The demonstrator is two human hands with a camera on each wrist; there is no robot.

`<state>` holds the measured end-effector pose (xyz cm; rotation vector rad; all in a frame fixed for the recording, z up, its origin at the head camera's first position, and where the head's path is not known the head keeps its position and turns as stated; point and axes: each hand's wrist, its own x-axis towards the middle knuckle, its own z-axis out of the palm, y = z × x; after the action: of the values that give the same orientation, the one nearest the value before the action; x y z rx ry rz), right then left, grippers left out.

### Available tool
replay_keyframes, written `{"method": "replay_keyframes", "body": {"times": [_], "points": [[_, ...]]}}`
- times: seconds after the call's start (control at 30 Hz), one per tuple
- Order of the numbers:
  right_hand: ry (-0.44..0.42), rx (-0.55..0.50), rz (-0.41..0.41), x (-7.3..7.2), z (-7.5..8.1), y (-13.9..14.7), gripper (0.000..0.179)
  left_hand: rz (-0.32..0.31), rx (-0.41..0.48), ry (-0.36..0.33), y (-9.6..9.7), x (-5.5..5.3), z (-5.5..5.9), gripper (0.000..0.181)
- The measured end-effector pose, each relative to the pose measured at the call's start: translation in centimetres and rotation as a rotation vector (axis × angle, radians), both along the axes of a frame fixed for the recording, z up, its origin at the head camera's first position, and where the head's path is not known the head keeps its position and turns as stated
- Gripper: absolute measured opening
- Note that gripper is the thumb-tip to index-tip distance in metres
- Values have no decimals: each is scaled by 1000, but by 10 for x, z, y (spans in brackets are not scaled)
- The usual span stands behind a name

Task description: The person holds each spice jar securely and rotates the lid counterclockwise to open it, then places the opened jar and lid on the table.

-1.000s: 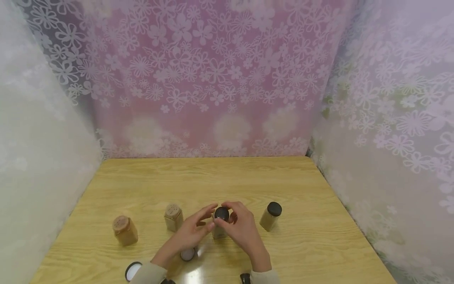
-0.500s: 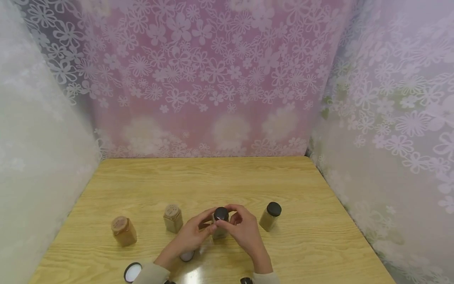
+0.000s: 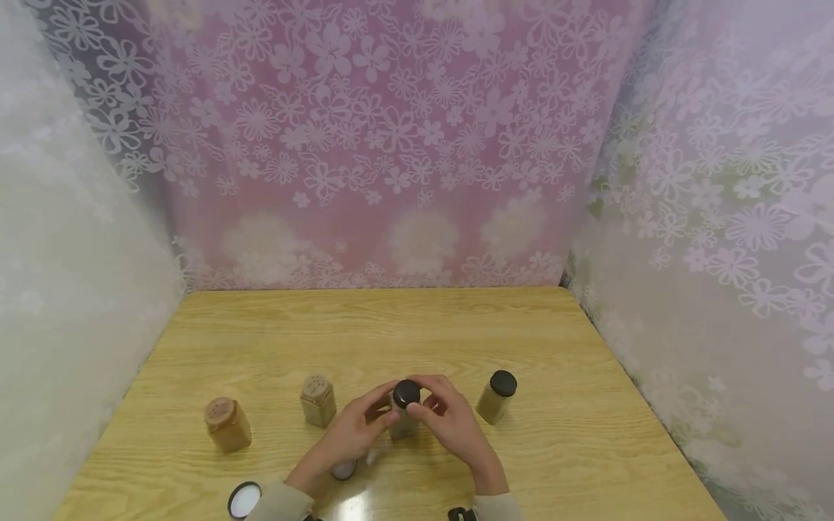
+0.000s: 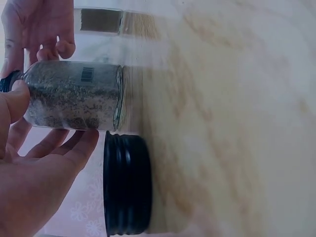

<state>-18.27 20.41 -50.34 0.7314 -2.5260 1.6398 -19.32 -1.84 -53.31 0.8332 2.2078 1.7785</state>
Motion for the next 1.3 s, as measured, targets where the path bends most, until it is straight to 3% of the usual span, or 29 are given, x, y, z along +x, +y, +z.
{"method": "replay_keyframes", "body": {"times": [0.2, 0.37, 0.6, 0.83, 1.03, 1.3], "points": [[-113, -73, -32, 0, -3, -3, 48, 4, 37, -22, 1, 1, -3, 55], [-92, -92, -32, 0, -7, -3, 37, -6, 50, -19, 2, 1, -4, 55], [-82, -66, 5, 1, -8, 0, 40, -6, 46, -9, 2, 0, -8, 56], [-101, -35, -74, 4, -4, -8, 51, 6, 44, -33, 2, 0, -7, 55], [-51, -57, -8, 4, -7, -3, 42, 7, 34, -32, 2, 2, -7, 56], [-152, -92, -47, 5, -5, -3, 48, 14, 10, -23, 2, 2, -6, 56]]}}
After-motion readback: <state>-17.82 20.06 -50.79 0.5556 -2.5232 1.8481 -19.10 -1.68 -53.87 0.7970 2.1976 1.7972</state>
